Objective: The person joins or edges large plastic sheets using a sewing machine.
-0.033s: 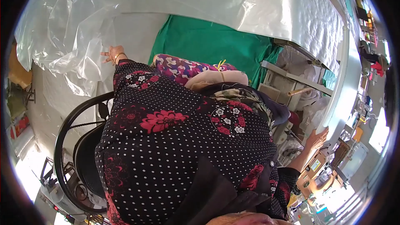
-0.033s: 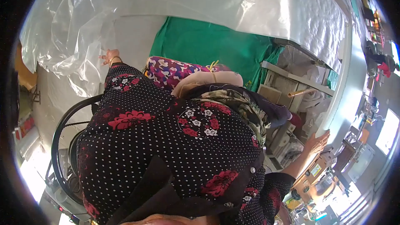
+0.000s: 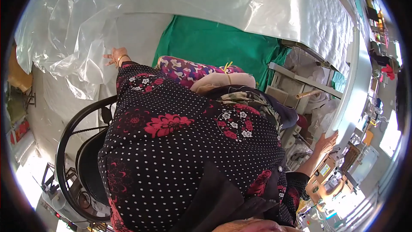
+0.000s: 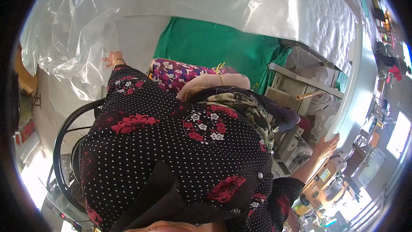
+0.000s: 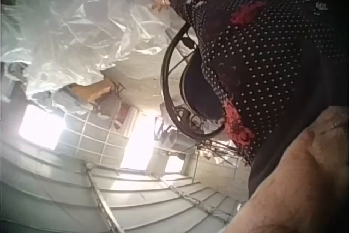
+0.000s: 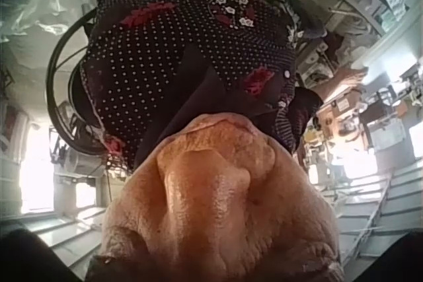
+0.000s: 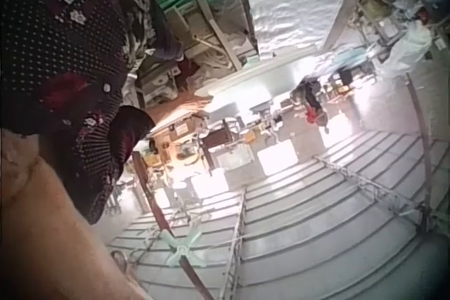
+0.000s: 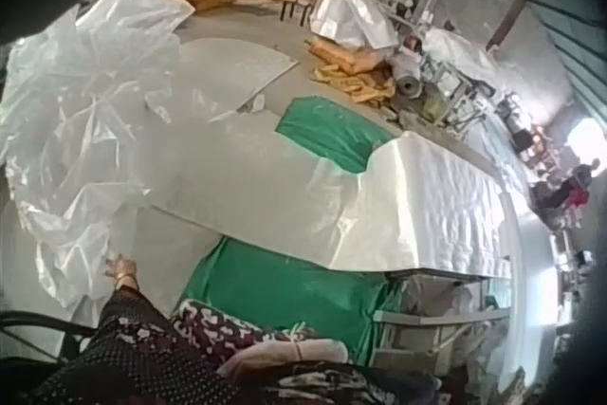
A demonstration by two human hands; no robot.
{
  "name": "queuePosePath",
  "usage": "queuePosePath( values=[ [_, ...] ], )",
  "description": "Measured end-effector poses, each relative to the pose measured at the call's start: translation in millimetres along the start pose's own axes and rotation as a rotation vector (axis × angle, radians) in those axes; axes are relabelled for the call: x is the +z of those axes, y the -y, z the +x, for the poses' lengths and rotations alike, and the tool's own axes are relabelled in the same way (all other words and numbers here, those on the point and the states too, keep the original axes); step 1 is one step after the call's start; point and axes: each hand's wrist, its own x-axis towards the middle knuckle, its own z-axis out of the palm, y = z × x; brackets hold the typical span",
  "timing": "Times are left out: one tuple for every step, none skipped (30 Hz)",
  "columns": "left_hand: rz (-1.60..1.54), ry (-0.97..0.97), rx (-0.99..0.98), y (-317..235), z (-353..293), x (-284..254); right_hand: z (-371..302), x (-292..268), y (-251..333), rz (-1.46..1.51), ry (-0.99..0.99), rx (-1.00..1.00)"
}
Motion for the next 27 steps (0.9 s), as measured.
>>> queuePosePath(
  values=[
    [0.003, 0.012, 0.002, 2.6, 15.1, 12.3, -0.6, -3.4, 1.7, -0.007, 0.025, 0.010],
    [0.049, -0.020, 0.023, 16.0, 41.4, 14.2, 5.5, 3.3, 3.8, -0.026, 0.029, 0.016],
    [0.100, -0.050, 0.048, 24.1, 58.4, 14.2, 9.4, 17.0, 2.0, -0.018, 0.034, 0.009],
    [0.101, -0.039, 0.053, 22.5, 65.5, 16.7, 7.7, 21.3, -5.1, -0.026, 0.000, -0.002],
    [0.112, -0.018, 0.047, 22.4, 68.3, 16.8, 6.9, 19.1, -5.3, -0.032, -0.034, -0.020],
    [0.122, 0.000, 0.039, 22.7, 70.5, 16.4, 6.3, 17.9, -4.7, -0.040, -0.038, -0.022],
    [0.122, 0.006, 0.035, 24.2, 71.9, 16.0, 6.1, 17.7, -2.8, -0.055, -0.009, 0.017],
    [0.098, 0.024, 0.033, 21.4, 68.3, 13.3, 6.5, 18.6, -0.4, -0.069, 0.022, 0.058],
    [0.074, 0.048, 0.033, 17.5, 64.3, 11.1, 5.4, 17.0, -3.8, -0.078, 0.017, 0.061],
    [0.074, 0.059, 0.034, 13.7, 59.4, 9.7, 4.0, 15.7, -6.9, -0.097, 0.035, 0.068],
    [0.040, 0.044, 0.014, 15.3, 54.5, 5.0, 5.2, 14.5, -5.4, -0.110, 0.054, 0.066],
    [0.006, 0.031, -0.006, 16.1, 51.1, 1.6, 6.9, 13.4, -3.8, -0.113, 0.050, 0.062],
    [0.005, 0.036, -0.011, 16.4, 50.2, 1.3, 8.1, 12.6, -1.7, -0.118, 0.085, 0.084],
    [0.007, -0.006, -0.004, 16.6, 48.8, -1.5, 9.3, 11.5, 1.9, -0.121, 0.121, 0.105],
    [0.009, -0.046, 0.004, 16.1, 47.6, -3.9, 10.0, 10.3, 5.1, -0.123, 0.116, 0.101],
    [0.006, -0.041, 0.001, 15.7, 45.5, -5.5, 10.3, 8.8, 8.1, -0.130, 0.147, 0.134],
    [0.013, -0.088, -0.003, 9.5, 33.1, -11.4, 10.3, 5.8, 9.8, -0.139, 0.176, 0.171],
    [0.020, -0.133, -0.006, 4.3, 26.8, -11.3, 8.9, 4.1, 10.2, -0.149, 0.179, 0.195],
    [0.016, -0.121, -0.003, 4.7, 37.5, -0.8, 6.5, 1.7, 10.8, -0.155, 0.171, 0.202],
    [0.065, -0.170, -0.044, 17.7, 58.1, -1.9, 9.1, 5.1, 11.5, -0.150, 0.178, 0.191],
    [0.116, -0.217, -0.085, 34.7, 82.5, -0.4, 11.9, 7.6, 11.2, -0.146, 0.188, 0.180],
    [0.165, -0.262, -0.119, 42.3, 101.4, 2.1, 12.6, 7.6, 12.5, -0.148, 0.215, 0.189],
    [0.160, -0.262, -0.122, 50.1, 112.1, 4.2, 14.4, 3.3, 17.0, -0.145, 0.210, 0.187],
    [0.116, -0.124, -0.163, 53.4, 120.8, 6.7, 13.6, 1.1, 17.4, -0.153, 0.218, 0.206],
    [0.073, 0.013, -0.204, 55.5, 130.8, 8.8, 12.8, -0.2, 18.8, -0.160, 0.227, 0.224],
    [0.062, -0.112, -0.211, 63.8, 163.7, -16.2, 11.5, 16.5, 19.3, -0.125, 0.258, 0.184],
    [0.066, -0.073, -0.213, 65.1, 151.3, 11.8, 12.2, 8.7, 14.5, -0.157, 0.236, 0.192]
  ],
)
